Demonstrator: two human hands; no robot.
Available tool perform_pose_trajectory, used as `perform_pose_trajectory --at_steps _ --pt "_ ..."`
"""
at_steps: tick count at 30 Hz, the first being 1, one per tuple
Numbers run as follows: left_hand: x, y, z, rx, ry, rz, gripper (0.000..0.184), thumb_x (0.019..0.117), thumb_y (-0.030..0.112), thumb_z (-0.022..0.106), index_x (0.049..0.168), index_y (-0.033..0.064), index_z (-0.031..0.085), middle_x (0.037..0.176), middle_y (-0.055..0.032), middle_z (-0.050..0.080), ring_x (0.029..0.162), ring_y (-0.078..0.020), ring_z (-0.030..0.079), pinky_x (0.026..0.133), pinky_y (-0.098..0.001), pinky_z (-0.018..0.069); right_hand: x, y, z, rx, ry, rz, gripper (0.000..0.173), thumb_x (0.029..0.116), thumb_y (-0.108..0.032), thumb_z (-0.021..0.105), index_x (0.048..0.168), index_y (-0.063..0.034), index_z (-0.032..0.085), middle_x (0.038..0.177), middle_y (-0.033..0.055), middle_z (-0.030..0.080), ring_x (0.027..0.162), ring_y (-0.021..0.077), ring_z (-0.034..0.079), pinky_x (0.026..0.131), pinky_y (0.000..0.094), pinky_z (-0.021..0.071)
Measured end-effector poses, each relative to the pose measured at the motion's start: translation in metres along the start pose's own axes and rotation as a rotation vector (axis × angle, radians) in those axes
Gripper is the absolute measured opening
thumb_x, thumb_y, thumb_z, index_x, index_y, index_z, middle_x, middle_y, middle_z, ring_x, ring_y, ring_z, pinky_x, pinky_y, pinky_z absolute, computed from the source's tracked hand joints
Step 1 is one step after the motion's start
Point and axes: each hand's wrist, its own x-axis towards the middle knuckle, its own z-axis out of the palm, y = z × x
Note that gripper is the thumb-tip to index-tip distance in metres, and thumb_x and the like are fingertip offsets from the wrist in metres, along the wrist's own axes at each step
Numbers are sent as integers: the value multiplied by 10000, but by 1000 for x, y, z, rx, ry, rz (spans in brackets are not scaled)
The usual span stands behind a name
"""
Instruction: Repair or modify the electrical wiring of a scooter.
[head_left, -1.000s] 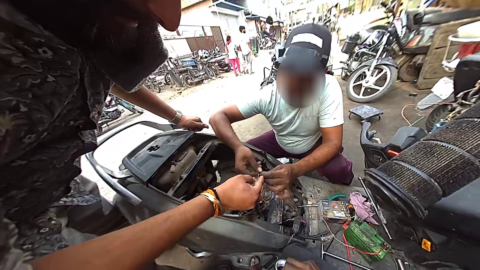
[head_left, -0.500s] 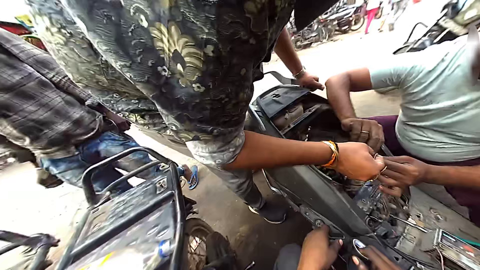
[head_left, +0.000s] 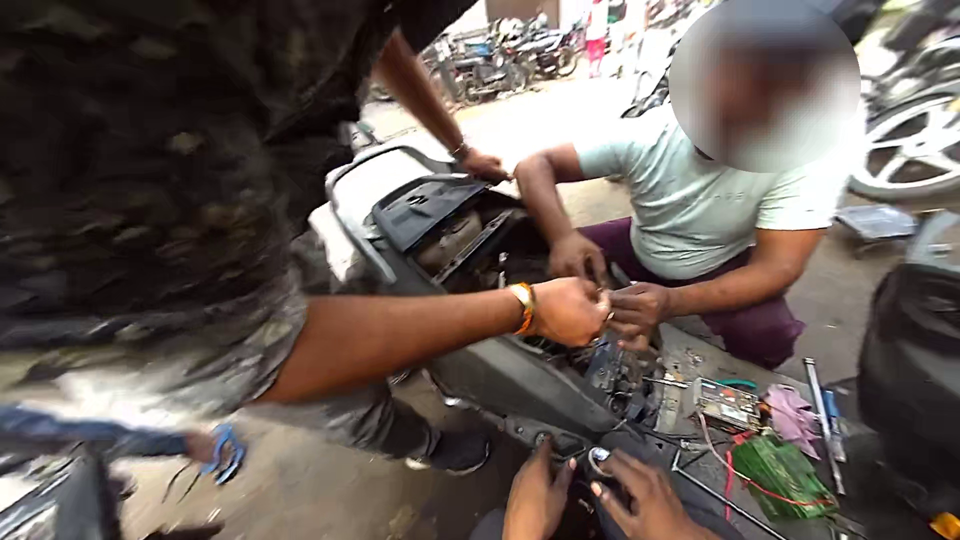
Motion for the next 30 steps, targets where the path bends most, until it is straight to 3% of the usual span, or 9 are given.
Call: perform_pose_trajectory --at_steps 5,8,10,21,30 --pt "-3 16 -5 16 20 59 523 1018 390 595 1364 -2 580 1067 -186 723 991 -328 713 947 -559 545 3 -4 -5 49 -30 2 277 996 -352 649 1046 -93 732 943 113 714 722 252 703 602 461 581" --pt "-18 114 -56 26 -27 122 567 959 168 693 1452 -29 495 1161 -259 675 976 -362 691 880 -495 557 4 -5 -5 60 -39 12 269 1004 -336 633 1046 -86 724 962 122 714 747 268 707 623 480 581" --pt "-22 140 -70 65 -5 207 604 931 146 723 1463 -18 488 1160 -261 675 950 -357 694 849 -471 567 4 -4 -5 69 -36 10 261 1000 -325 632 1054 -86 723 966 128 716 744 277 709 618 489 577" --pt "-21 146 -70 93 1 236 588 938 173 719 1452 -10 499 1116 -249 683 892 -336 693 798 -448 570 4 0 -2 76 -54 8 289 1011 -339 603 1065 -79 714 974 134 709 751 287 706 619 494 570" --pt "-17 139 -69 78 -21 251 569 944 205 718 1448 25 526 1171 -223 687 959 -329 705 842 -469 574 4 1 0 78 -54 -1 286 1011 -341 600 1051 -77 704 955 131 698 740 286 698 610 491 563"
